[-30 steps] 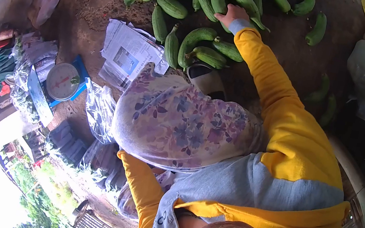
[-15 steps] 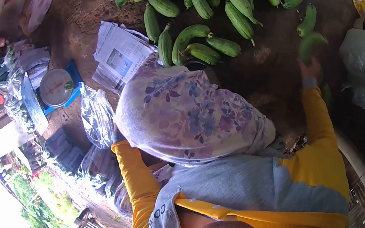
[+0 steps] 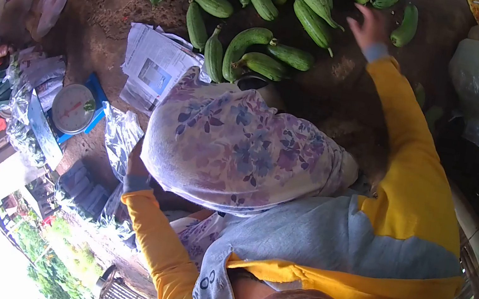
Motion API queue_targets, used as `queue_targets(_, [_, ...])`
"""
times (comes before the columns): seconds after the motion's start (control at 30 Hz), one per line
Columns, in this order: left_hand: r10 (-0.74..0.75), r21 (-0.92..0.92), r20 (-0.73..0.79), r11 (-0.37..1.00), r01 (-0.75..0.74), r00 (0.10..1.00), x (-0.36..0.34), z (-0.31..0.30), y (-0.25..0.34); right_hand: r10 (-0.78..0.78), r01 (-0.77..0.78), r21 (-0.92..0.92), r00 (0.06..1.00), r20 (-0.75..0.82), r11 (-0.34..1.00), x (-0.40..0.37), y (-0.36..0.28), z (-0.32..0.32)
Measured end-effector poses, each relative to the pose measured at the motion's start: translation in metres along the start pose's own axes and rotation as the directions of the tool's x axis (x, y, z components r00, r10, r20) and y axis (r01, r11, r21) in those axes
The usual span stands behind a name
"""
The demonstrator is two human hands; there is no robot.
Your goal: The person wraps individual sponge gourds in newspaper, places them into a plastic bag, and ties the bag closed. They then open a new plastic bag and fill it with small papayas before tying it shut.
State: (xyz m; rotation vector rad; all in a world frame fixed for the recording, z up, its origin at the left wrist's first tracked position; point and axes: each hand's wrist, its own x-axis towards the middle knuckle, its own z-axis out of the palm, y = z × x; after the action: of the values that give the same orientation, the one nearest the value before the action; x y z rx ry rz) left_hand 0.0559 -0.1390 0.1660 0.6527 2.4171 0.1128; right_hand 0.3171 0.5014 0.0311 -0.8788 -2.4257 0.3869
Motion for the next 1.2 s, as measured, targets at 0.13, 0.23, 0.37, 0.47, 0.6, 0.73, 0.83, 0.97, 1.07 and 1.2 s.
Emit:
queue_targets(0.13, [-0.08,-0.091,-0.096,0.993,0.071,0.992,-0.041,-0.068,0.045,0.117,-0.083,-0.212,0.981,0.153,0.974,0.053,-0.103,0.056])
queue_targets(0.23, [-0.207,-0.254,-0.133,0.952,0.169,0.969,-0.079,-0.071,-0.003,0.436,-0.409,-0.174,0.736,0.518,0.896,0.084,-0.117,0.041])
queue_targets(0.37, [-0.352,-0.34,-0.092,0.89,0.303,0.931,-0.13,-0.062,-0.04,0.427,-0.413,-0.12,0.827,0.366,0.903,0.089,-0.135,0.047])
queue_targets(0.47, [-0.346,-0.285,-0.022,0.901,0.326,0.938,-0.158,-0.041,-0.078,0.29,-0.251,-0.178,0.923,0.251,0.951,0.09,-0.148,0.055])
queue_targets(0.6, [-0.419,-0.292,0.042,0.863,0.412,0.907,-0.17,-0.018,-0.091,-0.241,0.217,0.174,0.962,0.13,0.961,0.076,-0.171,0.077])
queue_targets(0.73, [-0.502,-0.401,0.126,0.763,0.506,0.856,-0.162,-0.004,-0.095,-0.605,0.505,0.333,0.649,0.462,0.796,0.02,-0.203,0.111])
queue_targets(0.83, [-0.37,-0.207,0.04,0.906,0.37,0.928,-0.161,0.004,-0.104,-0.411,0.426,0.151,0.623,0.665,0.892,0.009,-0.208,0.131])
queue_targets(0.97, [-0.377,-0.265,0.061,0.887,0.379,0.924,-0.174,0.006,-0.116,-0.327,0.367,0.175,0.407,0.853,0.914,0.038,-0.208,0.128])
queue_targets(1.07, [-0.412,-0.231,0.079,0.878,0.419,0.908,-0.163,-0.009,-0.094,-0.398,0.296,0.31,0.316,0.861,0.904,0.052,-0.189,0.136])
queue_targets(1.2, [-0.376,-0.34,0.078,0.861,0.379,0.923,-0.15,-0.016,-0.091,-0.245,0.068,0.244,0.001,0.97,0.967,0.074,-0.166,0.111])
